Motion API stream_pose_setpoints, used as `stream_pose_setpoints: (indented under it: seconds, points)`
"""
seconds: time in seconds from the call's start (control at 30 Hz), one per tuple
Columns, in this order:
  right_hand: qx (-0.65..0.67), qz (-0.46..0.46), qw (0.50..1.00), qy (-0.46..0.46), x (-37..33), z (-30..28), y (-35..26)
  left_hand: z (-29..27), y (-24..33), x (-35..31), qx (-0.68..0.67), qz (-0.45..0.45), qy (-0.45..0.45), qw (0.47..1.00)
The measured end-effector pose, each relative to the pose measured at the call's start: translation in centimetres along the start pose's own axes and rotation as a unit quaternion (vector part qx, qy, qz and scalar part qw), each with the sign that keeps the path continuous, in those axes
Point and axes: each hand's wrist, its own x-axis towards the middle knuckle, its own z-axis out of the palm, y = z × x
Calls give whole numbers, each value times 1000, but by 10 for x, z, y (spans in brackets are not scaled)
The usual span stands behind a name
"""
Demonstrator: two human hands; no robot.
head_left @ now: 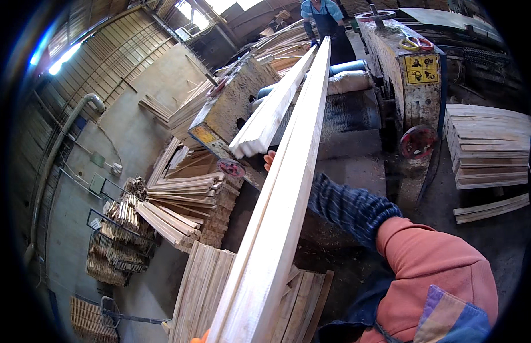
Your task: The person feeds long pieces of curved lumber into an industrial milling machine and stacks the processed boards on a large pallet.
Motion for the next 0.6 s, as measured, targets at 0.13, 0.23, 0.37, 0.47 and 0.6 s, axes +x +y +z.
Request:
stream_pose_setpoints:
  seconds: [0.13,0.23,0.37,0.47,0.6]
  points:
    - [39,-86,994,-58,73,19,15,11,-2,-3,1,-1,-15,1000]
    - [31,-165,970,-175,106,51,1,28,-7,-4,-24,10,-34,999]
    - [52,-92,994,8,91,96,61,39,-7,-12,-13,21,-58,998]
    - [36,-100,994,30,68,114,74,59,-10,-16,-41,42,-91,994]
    - [37,-122,991,31,24,143,101,74,-4,-29,-27,131,-155,979]
